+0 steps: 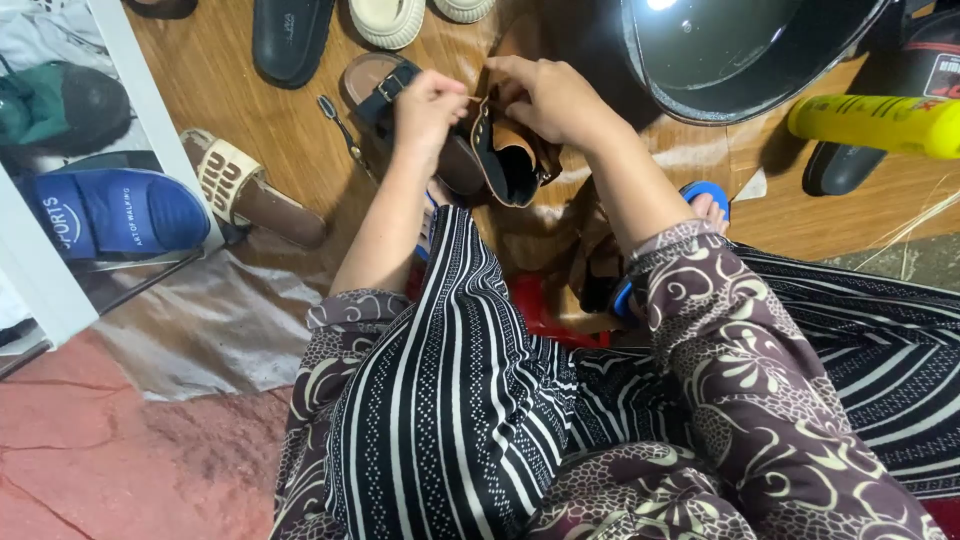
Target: The person is lacing up a brown leather boot while sitting on the floor.
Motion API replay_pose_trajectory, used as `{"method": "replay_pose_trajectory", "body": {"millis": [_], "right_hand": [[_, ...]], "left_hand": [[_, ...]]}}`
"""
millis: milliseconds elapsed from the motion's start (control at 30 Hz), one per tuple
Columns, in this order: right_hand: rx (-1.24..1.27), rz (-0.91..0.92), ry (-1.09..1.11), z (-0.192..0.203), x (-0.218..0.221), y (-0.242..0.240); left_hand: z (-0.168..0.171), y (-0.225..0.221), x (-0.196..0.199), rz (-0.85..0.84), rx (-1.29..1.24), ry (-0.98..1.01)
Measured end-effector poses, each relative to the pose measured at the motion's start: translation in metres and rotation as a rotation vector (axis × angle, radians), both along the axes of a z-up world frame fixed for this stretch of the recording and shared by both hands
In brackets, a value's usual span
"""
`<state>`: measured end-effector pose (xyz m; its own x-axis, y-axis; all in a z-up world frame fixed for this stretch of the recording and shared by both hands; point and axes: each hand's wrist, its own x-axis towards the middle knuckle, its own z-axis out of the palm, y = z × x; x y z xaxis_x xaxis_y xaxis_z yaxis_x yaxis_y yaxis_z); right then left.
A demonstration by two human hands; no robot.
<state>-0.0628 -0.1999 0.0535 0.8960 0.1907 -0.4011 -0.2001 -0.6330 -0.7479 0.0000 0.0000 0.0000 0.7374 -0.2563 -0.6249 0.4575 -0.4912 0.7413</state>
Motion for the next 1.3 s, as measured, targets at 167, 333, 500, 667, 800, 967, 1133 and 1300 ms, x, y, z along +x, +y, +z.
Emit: {"method": "replay_pose_trajectory", "body": {"millis": [167,333,500,667,800,967,1133,1300], "right_hand": [[0.036,-0.083,0.081,0.008,-0.020,-0.016],[0.023,-0.104,-0.037,-0.006,-0.039,-0.021],[-0.146,-0.327,-0.483,-0.017,-0.066,-0.009],[-0.043,-0.636,-0.093,0.004,-0.098,0.012],[0.188,-0.650,0.161,-0.001,-0.103,0.011],[0.559,-0.938,0.196,-0.005,-0.108,0.000],[0.551,-0.973,0.214,0.040,-0.106,-0.022],[0.782,-1.075,0.166,0.038,-0.114,-0.033]], "left_hand": [[-0.027,0.071,0.034,0.494,0.090,-0.152],[0.006,0.155,0.039,1.061,-0.102,-0.268],[0.026,0.212,0.024,1.399,-0.555,-0.526],[0.030,0.235,0.007,1.179,-1.106,-0.249],[0.048,0.252,0.003,0.732,-1.284,-0.168],[0.111,0.222,-0.003,0.743,-0.990,-0.437],[0.139,0.225,-0.001,0.719,-0.833,-0.548],[0.149,0.250,0.010,0.739,-0.734,-0.663]]}}
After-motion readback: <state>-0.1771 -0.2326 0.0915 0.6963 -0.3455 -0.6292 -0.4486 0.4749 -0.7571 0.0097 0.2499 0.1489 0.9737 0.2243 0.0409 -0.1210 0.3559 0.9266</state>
